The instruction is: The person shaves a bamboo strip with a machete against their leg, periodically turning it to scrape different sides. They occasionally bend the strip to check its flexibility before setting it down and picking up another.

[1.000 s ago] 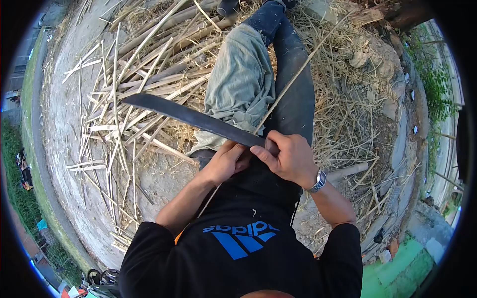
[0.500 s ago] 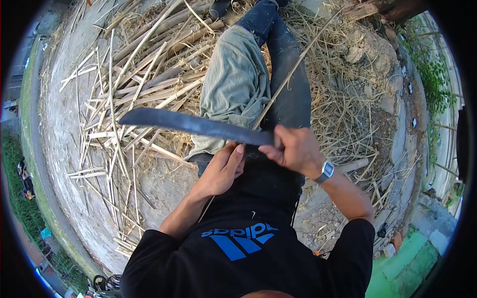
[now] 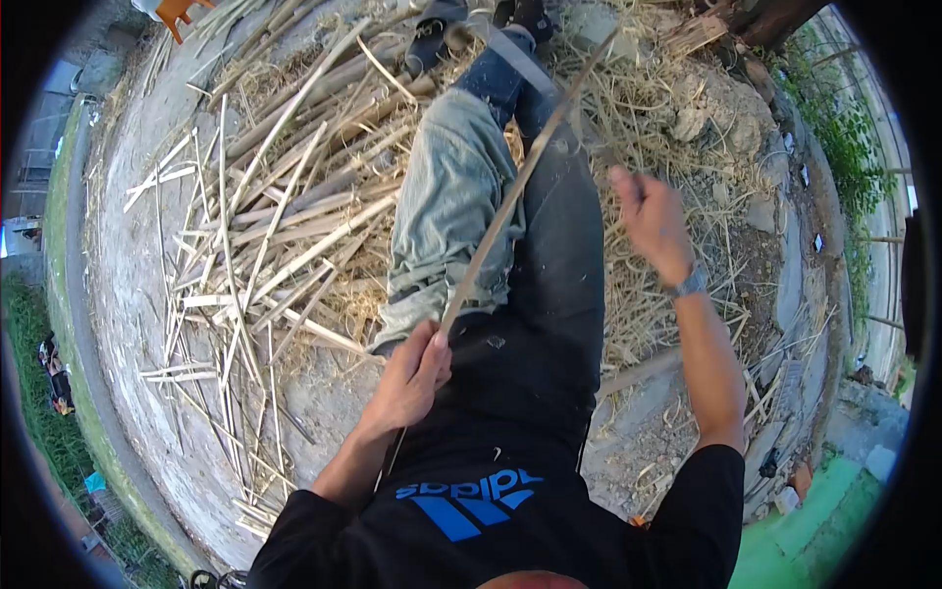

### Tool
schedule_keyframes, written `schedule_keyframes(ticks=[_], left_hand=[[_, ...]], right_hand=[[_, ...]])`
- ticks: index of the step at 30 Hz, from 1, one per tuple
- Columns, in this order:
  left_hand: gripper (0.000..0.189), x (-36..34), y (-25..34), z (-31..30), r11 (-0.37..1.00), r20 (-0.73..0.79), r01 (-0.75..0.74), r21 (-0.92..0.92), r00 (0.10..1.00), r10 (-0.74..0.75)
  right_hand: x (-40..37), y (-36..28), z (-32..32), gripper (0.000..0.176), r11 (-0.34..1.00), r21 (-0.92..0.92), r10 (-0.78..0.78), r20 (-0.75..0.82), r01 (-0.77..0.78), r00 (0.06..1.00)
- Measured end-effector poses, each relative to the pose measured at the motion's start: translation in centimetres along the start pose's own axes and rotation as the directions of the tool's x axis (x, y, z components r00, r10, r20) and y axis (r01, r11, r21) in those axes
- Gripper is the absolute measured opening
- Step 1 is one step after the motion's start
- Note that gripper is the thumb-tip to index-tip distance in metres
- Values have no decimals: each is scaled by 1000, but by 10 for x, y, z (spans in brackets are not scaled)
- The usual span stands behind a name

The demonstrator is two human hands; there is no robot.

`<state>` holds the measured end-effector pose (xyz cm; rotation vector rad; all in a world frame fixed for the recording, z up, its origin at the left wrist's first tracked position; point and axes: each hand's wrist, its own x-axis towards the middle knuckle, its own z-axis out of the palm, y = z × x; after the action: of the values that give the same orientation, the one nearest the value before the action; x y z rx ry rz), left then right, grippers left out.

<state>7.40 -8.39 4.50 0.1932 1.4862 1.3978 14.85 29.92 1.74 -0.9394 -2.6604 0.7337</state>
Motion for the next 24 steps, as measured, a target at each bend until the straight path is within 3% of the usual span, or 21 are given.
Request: schedule_keyframes(ticks=[1, 3, 4, 5, 6, 8, 10, 11, 13, 14, 15, 17, 18, 19, 20, 21, 22, 24], left_hand=[[30, -7, -5, -3, 999, -21, 11, 38, 1000, -10], [31, -15, -27, -13, 1000, 40, 8, 11, 999, -8], [31, -8, -27, -19, 1000, 83, -9, -16, 997, 10], [31, -1, -26, -26, 999, 75, -29, -18, 997, 30], [31, -1, -27, -30, 1000, 84, -29, -8, 996, 30], [31, 5, -24, -29, 1000, 100, -21, 8, 995, 20], [31, 8, -18, -23, 989, 162, -110, 99, 982, 93], [36, 9, -9, -16, 991, 213, -125, 44, 970, 113], [39, 11, -10, -18, 991, 303, -105, 86, 950, 74], [42, 13, -10, -22, 987, 383, -107, 121, 922, 53], [48, 19, -6, -32, 951, 480, -175, 253, 877, 34], [53, 26, 31, -31, 871, 490, -276, 406, 870, 47], [58, 31, 38, -30, 840, 390, -297, 454, 914, 113], [48, 39, 51, -26, 709, 322, -384, 591, 919, 228], [52, 46, 65, -19, 708, 291, -402, 581, 915, 280], [53, 61, 62, -7, 742, 251, -525, 418, 851, 461], [53, 72, 58, 10, 879, 167, -459, 129, 884, 437], [57, 82, 81, 16, 975, 99, -128, 183, 989, 111]], right_hand=[[28, 30, -7, 69, 980, 34, 199, -59, -198, 978], [54, 79, -18, 60, 876, 228, 452, -79, -425, 889], [64, 62, -24, 60, 888, 246, 425, -112, -389, 898], [50, 46, -20, 52, 745, 579, 462, -91, -331, 882], [31, 28, -14, 43, 498, 829, 499, -34, -255, 866], [15, 1, 2, 33, 402, 910, 385, -63, -106, 921], [5, -54, 1, 32, 301, 948, 390, -21, -106, 920], [6, -63, 8, 32, 298, 948, 402, -21, -109, 916], [3, -72, 19, 28, 217, 976, 260, -41, -17, 965], [3, -73, 19, 28, 214, 976, 268, -31, -28, 963], [1, -76, 16, 25, 128, 991, 221, -1, -28, 975], [-4, -89, 14, 24, 8, 1000, 197, 24, -26, 980], [-11, -97, 17, 24, 6, 999, 201, 45, -48, 978], [-19, -105, 20, 25, 45, 997, 176, 60, -69, 983], [-24, -113, 22, 26, 83, 993, 149, 70, -83, 986], [-31, -120, 25, 19, 110, 989, 97, 92, -102, 991], [-36, -121, 26, 19, 110, 988, 99, 101, -112, 990], [-47, -123, 27, 16, 509, 861, -24, 2, 11, 1000]])
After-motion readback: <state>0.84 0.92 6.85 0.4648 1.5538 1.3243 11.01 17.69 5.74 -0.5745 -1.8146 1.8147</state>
